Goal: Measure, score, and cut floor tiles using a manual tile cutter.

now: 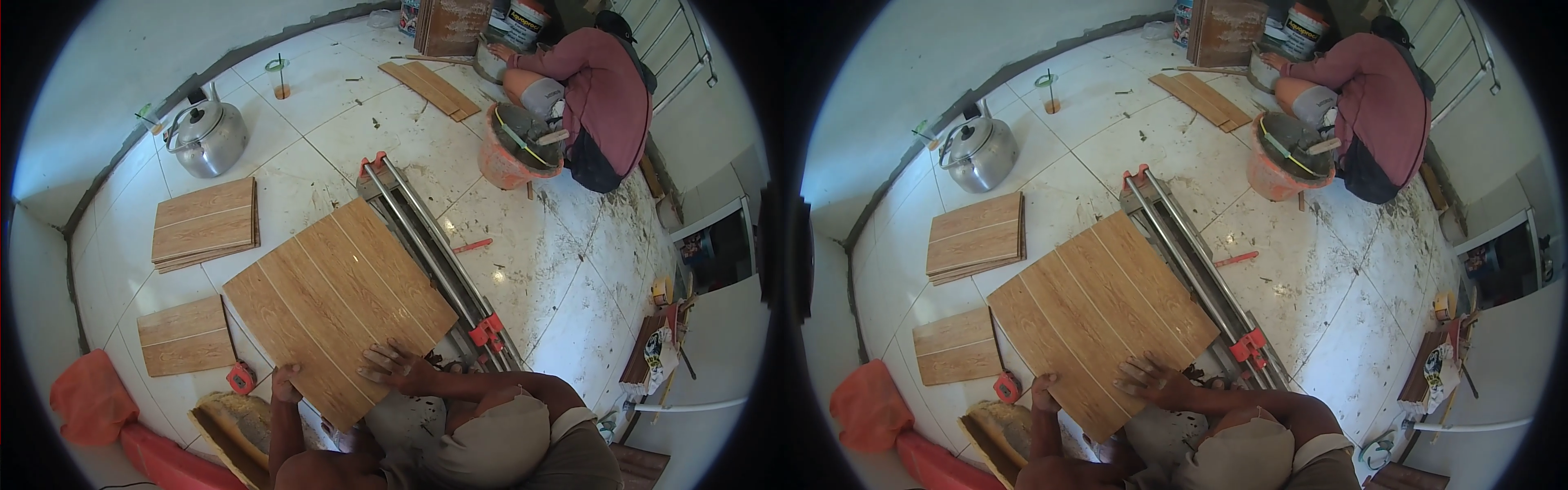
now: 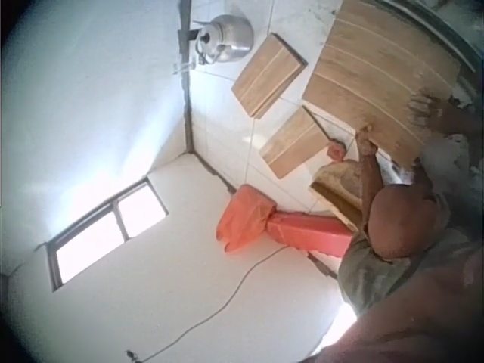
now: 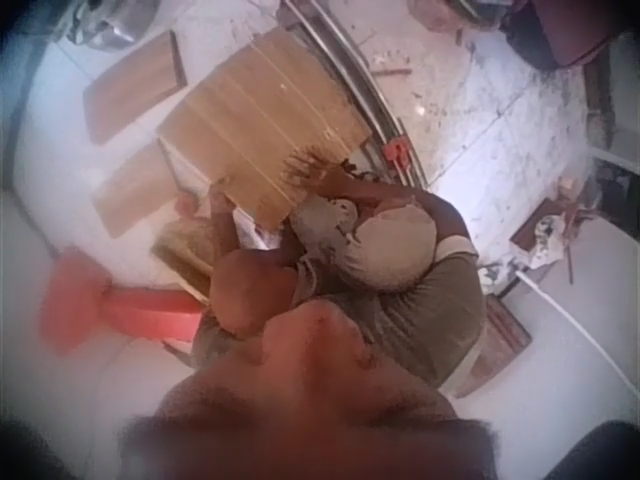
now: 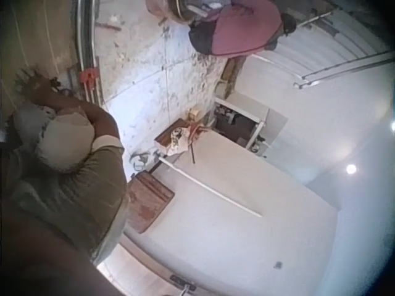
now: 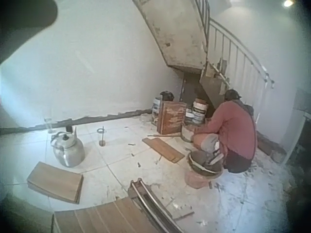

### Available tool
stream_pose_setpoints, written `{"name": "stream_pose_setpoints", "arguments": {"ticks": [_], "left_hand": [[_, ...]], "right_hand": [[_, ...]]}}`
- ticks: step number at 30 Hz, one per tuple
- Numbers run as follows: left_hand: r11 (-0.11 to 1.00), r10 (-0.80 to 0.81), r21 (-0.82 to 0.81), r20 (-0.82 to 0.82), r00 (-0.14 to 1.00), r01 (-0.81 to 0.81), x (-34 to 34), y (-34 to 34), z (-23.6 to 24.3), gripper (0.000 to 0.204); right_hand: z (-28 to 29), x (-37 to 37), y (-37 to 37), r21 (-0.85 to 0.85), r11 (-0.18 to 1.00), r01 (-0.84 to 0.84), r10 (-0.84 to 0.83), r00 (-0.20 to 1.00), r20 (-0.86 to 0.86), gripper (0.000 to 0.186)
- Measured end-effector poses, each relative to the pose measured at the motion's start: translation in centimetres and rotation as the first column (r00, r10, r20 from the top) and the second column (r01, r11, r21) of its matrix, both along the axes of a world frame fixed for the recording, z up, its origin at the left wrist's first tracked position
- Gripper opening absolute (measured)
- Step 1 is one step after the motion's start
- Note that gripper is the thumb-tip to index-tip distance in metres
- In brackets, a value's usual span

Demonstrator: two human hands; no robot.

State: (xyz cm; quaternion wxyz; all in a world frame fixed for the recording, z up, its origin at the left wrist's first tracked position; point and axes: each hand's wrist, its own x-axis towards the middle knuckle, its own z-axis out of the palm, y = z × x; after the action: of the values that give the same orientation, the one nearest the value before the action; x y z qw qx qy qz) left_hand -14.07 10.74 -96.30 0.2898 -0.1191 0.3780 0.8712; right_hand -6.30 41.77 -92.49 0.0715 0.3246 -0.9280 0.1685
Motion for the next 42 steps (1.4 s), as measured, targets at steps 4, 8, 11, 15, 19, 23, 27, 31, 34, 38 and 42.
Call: {"name": "stream_pose_setpoints", "arguments": {"ticks": [4, 8, 11, 15, 19, 23, 27, 31, 34, 38, 42], "left_hand": [[0.999, -0.029, 0.025, 0.014, 0.999, 0.029, -0.8, 1.4, -0.7, 0.082], [0.996, -0.059, 0.075, 0.009, 0.998, 0.058, -1.7, 3.2, -1.6, 0.084], [0.994, -0.101, 0.043, 0.038, 0.994, 0.1, -2.7, 4.6, -2.2, 0.084], [0.995, -0.096, 0.012, 0.065, 0.993, 0.095, -2.8, 6.5, -2.5, 0.083], [0.995, -0.099, 0.026, 0.105, 0.99, 0.096, -2.7, 7.7, -3.5, 0.081], [0.991, -0.116, 0.078, 0.151, 0.982, 0.105, -2.3, 7.5, -4.6, 0.078], [0.995, -0.104, 0.015, 0.146, 0.984, 0.103, -2.8, 9.1, -3.1, 0.074], [0.995, -0.056, -0.077, 0.132, 0.99, 0.066, -3.0, 10.2, -2.4, 0.071], [0.989, -0.031, -0.143, 0.09, 0.995, 0.043, -2.9, 11.0, -2.1, 0.07], [0.989, 0.109, -0.112, 0.097, 0.989, -0.098, -2.7, 12.0, -2.0, 0.067], [0.93, 0.266, -0.266, 0.009, 0.964, -0.254, -2.5, 10.5, -3.0, 0.06]], "right_hand": [[0.3, 0.1, 1.0, 0.024, 0.999, 0.047, -0.047, 0.999, 0.014, 0.055], [0.2, 0.1, 2.4, 0.069, 0.993, 0.095, -0.095, 0.995, -0.002, 0.053], [-0.5, 0.0, 3.3, 0.085, 0.987, 0.136, -0.135, 0.991, -0.021, 0.052], [-1.1, 0.4, 4.8, 0.052, 0.979, 0.196, -0.196, 0.981, 0.008, 0.058], [1.5, -0.4, 6.8, 0.149, 0.981, 0.124, -0.143, 0.982, 0.125, 0.059], [5.5, -3.2, 12.9, -0.276, 0.906, 0.321, -0.257, 0.936, 0.242, 0.048], [0.2, -6.7, 22.4, -0.21, 0.423, 0.881, -0.828, 0.47, 0.305, 0.042], [-2.8, -9.0, 25.5, -0.107, 0.434, 0.894, -0.667, 0.399, 0.629, 0.036], [-4.5, -9.8, 26.0, -0.161, 0.557, 0.815, -0.461, 0.464, 0.756, 0.031], [-4.9, -8.6, 30.2, 0.063, 0.442, 0.895, -0.836, 0.385, 0.391, 0.037], [-2.3, -8.0, 26.9, 0.128, 0.362, 0.923, -0.892, 0.383, -0.242, 0.043]]}}
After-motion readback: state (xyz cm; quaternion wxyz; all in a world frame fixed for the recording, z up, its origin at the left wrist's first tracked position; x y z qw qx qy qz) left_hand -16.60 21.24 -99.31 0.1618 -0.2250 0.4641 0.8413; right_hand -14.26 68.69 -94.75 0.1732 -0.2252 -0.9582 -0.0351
